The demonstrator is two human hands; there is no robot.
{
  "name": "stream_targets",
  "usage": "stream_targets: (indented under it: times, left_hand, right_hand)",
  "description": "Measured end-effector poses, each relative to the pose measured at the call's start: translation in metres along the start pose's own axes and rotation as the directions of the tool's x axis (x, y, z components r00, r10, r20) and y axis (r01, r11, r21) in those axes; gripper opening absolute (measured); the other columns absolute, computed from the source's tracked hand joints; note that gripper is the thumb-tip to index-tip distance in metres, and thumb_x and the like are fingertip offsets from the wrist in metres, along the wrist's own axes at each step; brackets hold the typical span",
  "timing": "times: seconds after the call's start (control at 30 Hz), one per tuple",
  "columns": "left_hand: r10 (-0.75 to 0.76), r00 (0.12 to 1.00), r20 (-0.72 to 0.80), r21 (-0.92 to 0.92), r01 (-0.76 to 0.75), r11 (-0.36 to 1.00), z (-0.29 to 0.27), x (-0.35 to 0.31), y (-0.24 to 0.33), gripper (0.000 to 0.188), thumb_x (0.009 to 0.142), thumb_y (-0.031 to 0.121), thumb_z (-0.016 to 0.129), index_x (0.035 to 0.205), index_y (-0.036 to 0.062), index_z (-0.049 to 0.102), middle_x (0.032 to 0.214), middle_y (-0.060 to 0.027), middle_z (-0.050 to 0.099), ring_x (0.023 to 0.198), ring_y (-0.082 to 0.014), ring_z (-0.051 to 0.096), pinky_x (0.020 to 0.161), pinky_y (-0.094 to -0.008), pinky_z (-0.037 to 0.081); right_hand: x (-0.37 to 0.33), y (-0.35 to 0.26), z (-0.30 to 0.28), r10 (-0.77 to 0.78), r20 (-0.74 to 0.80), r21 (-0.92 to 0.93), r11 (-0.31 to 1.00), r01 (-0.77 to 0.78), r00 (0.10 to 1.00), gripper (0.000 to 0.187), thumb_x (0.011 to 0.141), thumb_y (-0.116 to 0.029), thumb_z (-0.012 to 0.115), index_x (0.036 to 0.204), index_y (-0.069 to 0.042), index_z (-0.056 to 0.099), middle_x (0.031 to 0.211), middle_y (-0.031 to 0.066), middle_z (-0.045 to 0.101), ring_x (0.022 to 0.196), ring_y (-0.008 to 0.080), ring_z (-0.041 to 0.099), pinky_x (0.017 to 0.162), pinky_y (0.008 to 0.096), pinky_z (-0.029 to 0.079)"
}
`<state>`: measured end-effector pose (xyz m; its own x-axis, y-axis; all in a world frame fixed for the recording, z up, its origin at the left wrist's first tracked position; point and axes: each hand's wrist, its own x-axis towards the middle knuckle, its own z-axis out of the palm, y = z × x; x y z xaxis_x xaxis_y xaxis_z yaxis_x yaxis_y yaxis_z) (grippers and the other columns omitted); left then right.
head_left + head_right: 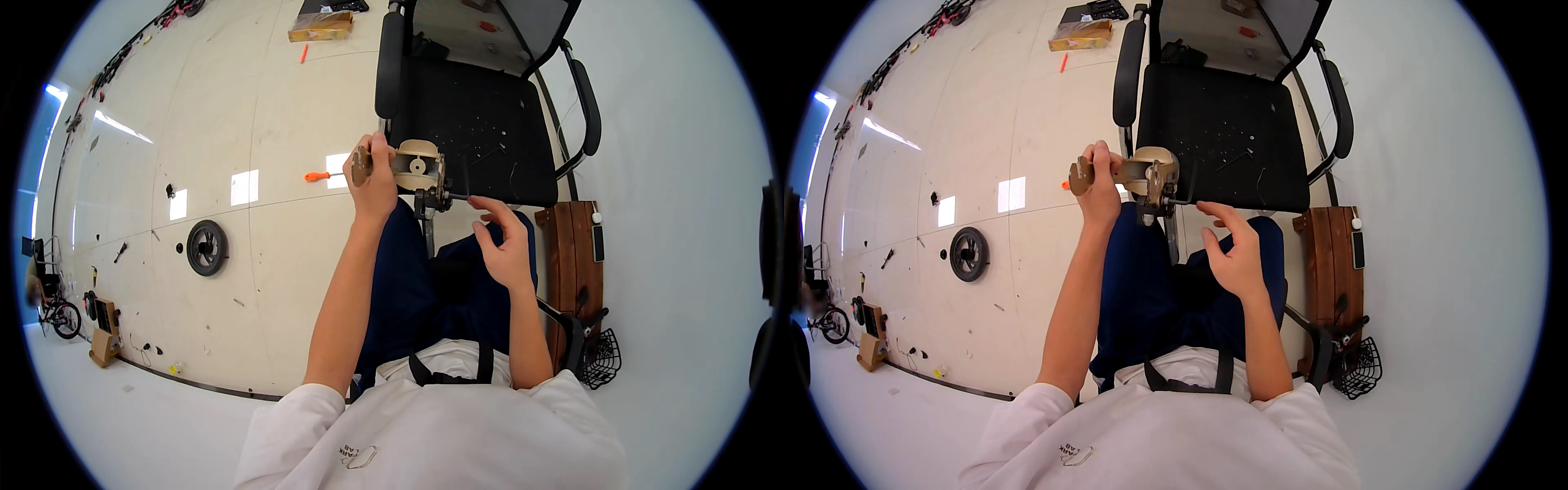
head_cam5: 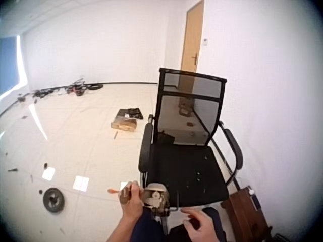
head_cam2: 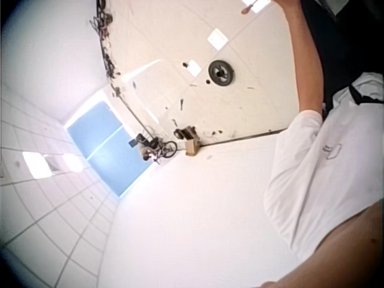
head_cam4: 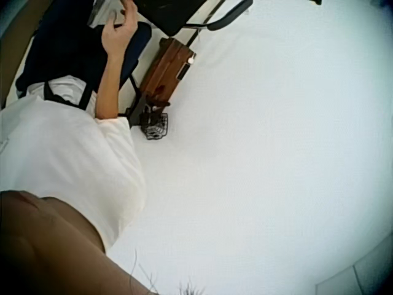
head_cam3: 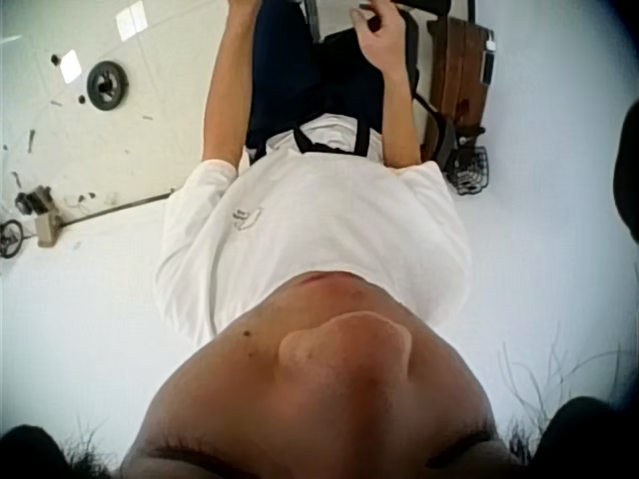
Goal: The person assembles a beige mechanical component by hand, inserting and rotating a metal rod and adjusting internal parts. The person repeatedly manipulates the component, testing its movement and alignment while seated in a workshop.
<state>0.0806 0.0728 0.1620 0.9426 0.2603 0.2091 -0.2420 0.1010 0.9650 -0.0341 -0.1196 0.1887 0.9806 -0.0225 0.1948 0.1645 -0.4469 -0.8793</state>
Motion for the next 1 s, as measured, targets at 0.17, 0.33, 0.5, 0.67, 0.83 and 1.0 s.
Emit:
stream_targets:
  times: [0.17,0.33,0.5,0.67,0.83,1.0]
  left_hand:
    - [0.017,1.0,0.02,0.003,-0.017,1.0,-0.002,0.0,0.0,0.036,0.101,0.025,0.046,0.071,0.0049,0.045,0.064,-0.0002,0.048,0.064,-0.0085,0.042,0.062,-0.0256,0.036]
    - [-0.004,1.0,0.026,0.024,0.004,1.0,-0.001,-0.001,0.003,0.037,0.101,0.026,0.046,0.071,0.0049,0.045,0.064,-0.0005,0.048,0.064,-0.0086,0.042,0.062,-0.0258,0.037]
    - [0.02,0.999,0.027,0.046,-0.021,0.999,-0.002,-0.002,-0.004,0.037,0.101,0.027,0.046,0.071,0.0049,0.044,0.063,-0.0003,0.048,0.064,-0.0087,0.042,0.061,-0.026,0.037]
    - [0.004,1.0,-0.016,-0.016,-0.004,1.0,0.001,-0.001,0.001,0.039,0.098,0.023,0.049,0.065,0.0035,0.044,0.062,-0.0017,0.047,0.061,-0.0092,0.04,0.059,-0.0273,0.036]
    - [-0.024,1.0,-0.007,-0.018,0.024,1.0,0.001,-0.001,0.004,0.038,0.098,0.023,0.05,0.065,0.0038,0.043,0.061,-0.0014,0.047,0.06,-0.0087,0.04,0.059,-0.0269,0.036]
    - [-0.005,1.0,-0.023,-0.023,0.004,1.0,0.002,-0.001,0.004,0.038,0.097,0.023,0.05,0.065,0.0037,0.043,0.061,-0.0013,0.046,0.06,-0.0088,0.04,0.059,-0.0266,0.035]
  right_hand:
    - [0.013,-0.004,0.008,0.061,0.015,0.097,0.993,-0.062,0.998,0.032,0.084,-0.002,0.06,0.117,-0.002,0.062,0.093,0.007,0.068,0.086,0.0165,0.064,0.079,0.0289,0.05]
    - [0.008,0.008,0.006,0.156,0.241,0.077,0.981,-0.179,0.958,0.026,0.086,-0.007,0.062,0.111,0.0,0.065,0.079,0.0064,0.064,0.068,0.0108,0.057,0.067,0.0248,0.047]
    - [-0.011,-0.032,-0.014,-0.14,0.413,0.792,0.542,-0.279,0.9,0.048,0.087,-0.007,0.062,0.133,-0.002,0.052,0.082,0.0117,0.064,0.064,0.0128,0.06,0.057,0.023,0.047]
    - [0.027,-0.018,-0.014,0.23,0.112,0.667,0.704,-0.245,0.967,0.055,0.096,-0.019,0.05,0.147,-0.004,0.035,0.076,0.01,0.062,0.052,0.0068,0.05,0.05,0.02,0.042]
    - [0.02,0.003,-0.008,0.315,0.265,0.496,0.766,-0.409,0.911,0.04,0.1,-0.026,0.046,0.129,0.0,0.055,0.067,0.003,0.057,0.05,0.0048,0.044,0.047,0.0188,0.035]
    - [0.006,0.001,-0.003,0.257,0.541,0.426,0.738,-0.524,0.801,0.041,0.101,-0.03,0.043,0.113,0.003,0.063,0.061,-0.0027,0.052,0.048,0.0032,0.034,0.045,0.0197,0.026]
